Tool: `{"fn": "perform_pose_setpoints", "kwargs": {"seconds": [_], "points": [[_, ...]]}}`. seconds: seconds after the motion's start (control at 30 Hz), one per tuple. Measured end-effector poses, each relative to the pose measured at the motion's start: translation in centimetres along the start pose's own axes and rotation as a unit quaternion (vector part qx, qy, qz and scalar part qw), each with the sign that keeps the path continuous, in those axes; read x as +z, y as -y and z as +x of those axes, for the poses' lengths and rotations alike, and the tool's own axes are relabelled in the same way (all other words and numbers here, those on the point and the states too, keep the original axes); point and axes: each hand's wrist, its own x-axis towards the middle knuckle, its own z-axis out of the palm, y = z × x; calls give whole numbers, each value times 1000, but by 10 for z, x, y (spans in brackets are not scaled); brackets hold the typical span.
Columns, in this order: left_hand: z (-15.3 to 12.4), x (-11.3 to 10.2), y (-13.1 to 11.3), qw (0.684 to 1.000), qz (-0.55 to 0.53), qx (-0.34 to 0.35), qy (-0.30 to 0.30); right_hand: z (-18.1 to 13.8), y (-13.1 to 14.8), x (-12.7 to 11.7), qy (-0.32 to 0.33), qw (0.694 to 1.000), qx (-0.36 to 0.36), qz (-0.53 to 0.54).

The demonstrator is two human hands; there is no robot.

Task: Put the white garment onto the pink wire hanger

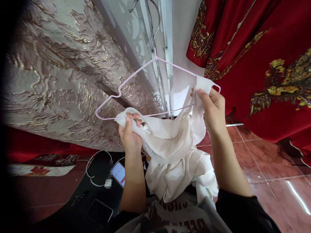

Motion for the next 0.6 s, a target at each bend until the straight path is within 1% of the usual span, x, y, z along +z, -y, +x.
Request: {"fn": "perform_pose_setpoints", "kwargs": {"seconds": [0.1,0.17,0.23,0.3,0.37,0.4,0.43,0.47,0.5,0.53,0.6], "points": [[4,-1,0,1000,-3,-1,-4,8,13,5,-6,998,19,58],[8,-2,-1,1000,-6,-4,-3,16,29,7,27,995,42,91],[11,-4,-2,1000,-6,-5,1,27,44,1,60,989,66,115],[13,-5,-3,1000,-4,-6,6,40,51,-16,49,985,84,141],[14,-6,-3,1000,-2,-7,7,51,42,-43,10,983,93,160],[15,-6,-3,1000,0,-5,4,54,33,-57,1,983,90,161],[15,-6,-3,1000,2,-1,-2,55,21,-70,-24,985,78,152],[15,-6,-3,1000,4,3,-8,52,8,-81,-64,986,58,142],[15,-6,-3,1000,7,7,-14,45,-4,-87,-86,987,39,130],[15,-5,-2,1000,9,7,-17,36,-15,-88,-112,986,15,119],[13,-3,0,1000,11,2,-15,8,-30,-76,-150,983,-46,95]]}}
